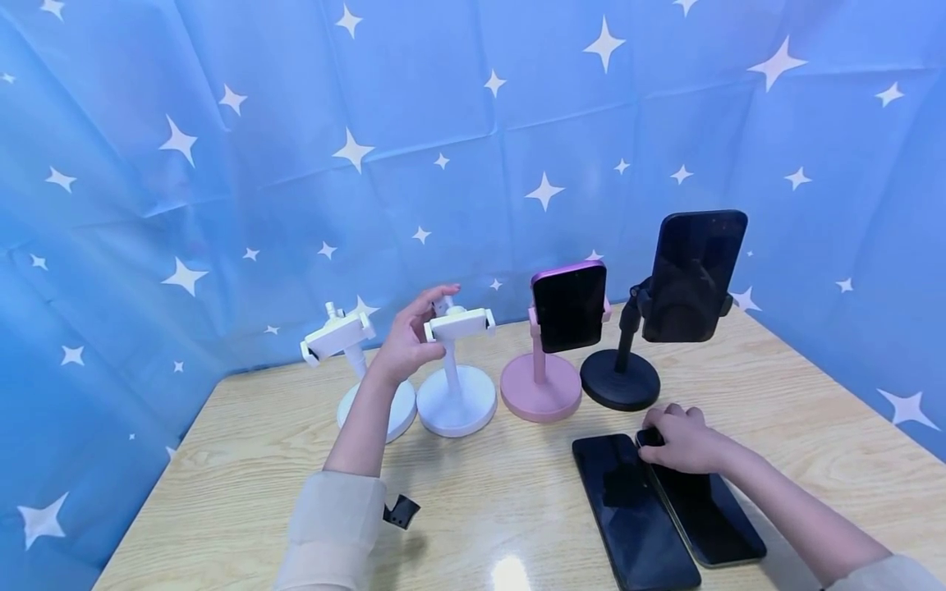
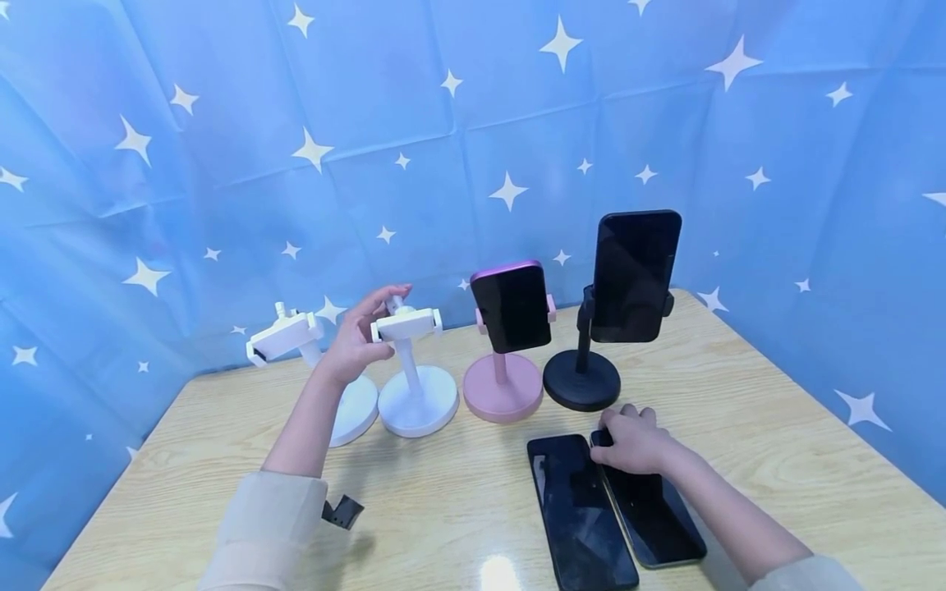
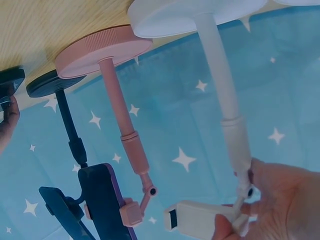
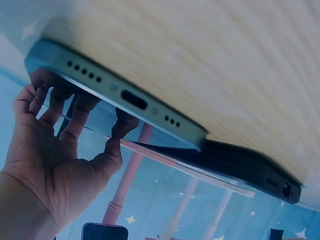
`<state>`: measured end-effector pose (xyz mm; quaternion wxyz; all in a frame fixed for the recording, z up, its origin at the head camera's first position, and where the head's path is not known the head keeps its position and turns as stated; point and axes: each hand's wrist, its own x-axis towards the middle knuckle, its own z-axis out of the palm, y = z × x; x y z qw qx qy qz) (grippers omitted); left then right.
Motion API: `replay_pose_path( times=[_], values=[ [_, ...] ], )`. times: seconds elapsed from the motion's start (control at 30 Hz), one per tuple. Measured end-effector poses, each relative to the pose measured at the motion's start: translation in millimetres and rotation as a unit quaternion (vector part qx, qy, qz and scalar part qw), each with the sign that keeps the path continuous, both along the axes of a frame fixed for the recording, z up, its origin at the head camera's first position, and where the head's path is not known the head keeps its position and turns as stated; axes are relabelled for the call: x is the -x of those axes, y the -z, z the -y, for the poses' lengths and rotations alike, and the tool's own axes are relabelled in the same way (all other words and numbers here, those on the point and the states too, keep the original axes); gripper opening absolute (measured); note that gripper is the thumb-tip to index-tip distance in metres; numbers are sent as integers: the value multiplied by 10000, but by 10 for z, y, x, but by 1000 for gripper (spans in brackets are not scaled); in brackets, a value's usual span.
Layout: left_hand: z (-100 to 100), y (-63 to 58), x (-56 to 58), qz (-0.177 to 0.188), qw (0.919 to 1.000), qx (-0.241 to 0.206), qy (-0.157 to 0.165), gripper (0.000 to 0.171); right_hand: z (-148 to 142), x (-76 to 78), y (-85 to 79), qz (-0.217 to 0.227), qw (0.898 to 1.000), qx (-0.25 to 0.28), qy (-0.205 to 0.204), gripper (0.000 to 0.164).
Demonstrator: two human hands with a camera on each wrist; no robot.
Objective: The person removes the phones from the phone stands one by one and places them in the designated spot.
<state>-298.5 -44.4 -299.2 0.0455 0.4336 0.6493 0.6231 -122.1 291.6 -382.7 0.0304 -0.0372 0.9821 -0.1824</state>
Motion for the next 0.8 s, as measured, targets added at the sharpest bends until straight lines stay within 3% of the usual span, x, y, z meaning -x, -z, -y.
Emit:
replay_pose_path(
  times=[0.3,0.8],
  values=[
    [-14,23,23,-5,9999,-97,22,71,3,9,1,318,9989,84,324,26],
    [-29,51,-22,47,9997,-90,-218,77,8,0,-23,443,9984,62,334,26]
  ],
)
